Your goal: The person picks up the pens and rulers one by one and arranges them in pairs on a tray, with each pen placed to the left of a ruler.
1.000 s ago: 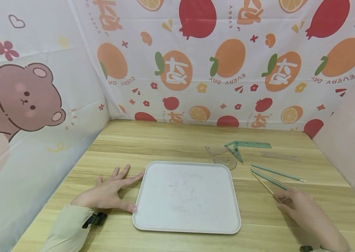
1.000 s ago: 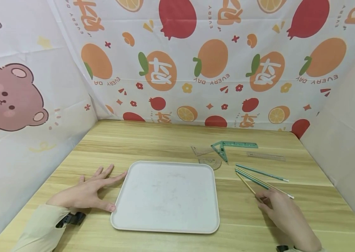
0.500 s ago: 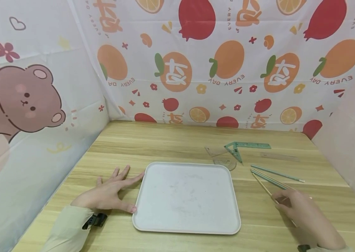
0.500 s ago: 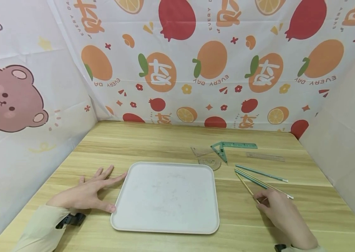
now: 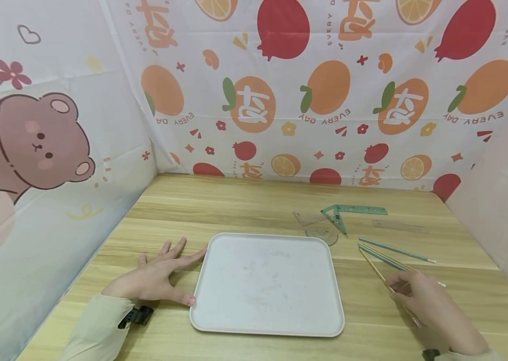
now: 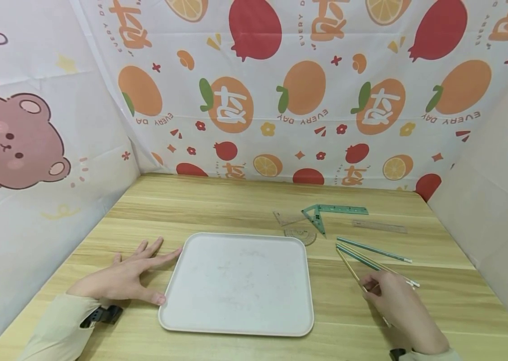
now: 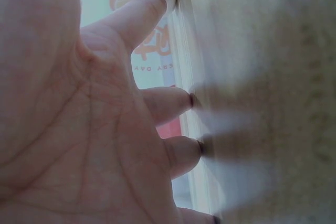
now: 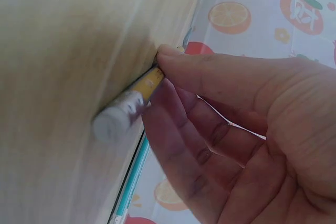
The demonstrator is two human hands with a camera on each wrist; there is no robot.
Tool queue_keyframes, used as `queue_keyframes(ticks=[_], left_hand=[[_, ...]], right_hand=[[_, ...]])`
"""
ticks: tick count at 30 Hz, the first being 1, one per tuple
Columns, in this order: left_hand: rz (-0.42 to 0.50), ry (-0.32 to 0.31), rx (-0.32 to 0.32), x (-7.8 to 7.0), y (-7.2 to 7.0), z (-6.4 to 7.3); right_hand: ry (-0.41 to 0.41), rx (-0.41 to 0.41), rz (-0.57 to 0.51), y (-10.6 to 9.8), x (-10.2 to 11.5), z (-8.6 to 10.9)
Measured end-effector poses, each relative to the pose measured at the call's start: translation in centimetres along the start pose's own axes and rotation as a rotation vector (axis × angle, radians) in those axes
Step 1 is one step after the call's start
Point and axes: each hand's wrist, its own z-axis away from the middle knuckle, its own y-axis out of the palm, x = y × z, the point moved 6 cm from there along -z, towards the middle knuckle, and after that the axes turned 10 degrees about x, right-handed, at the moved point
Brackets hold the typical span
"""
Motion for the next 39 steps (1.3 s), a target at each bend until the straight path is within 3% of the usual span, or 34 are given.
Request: queue_keyframes(ticks=[12, 26, 39], left_hand=[[0.002, -0.005, -0.003, 0.0, 0.0, 0.1], [-0.021, 0.0, -0.013, 0.1, 0.1, 0.1], [-0.008, 0.002, -0.007, 0.0, 0.0, 0.1]], right_hand=[[-0.036, 0.047, -0.029, 0.2, 0.3, -0.7], [-0.156, 0.129, -0.188, 0.8, 0.9, -0.6], [-0.07, 0.216, -0.454, 1.5, 0.4, -0.7]])
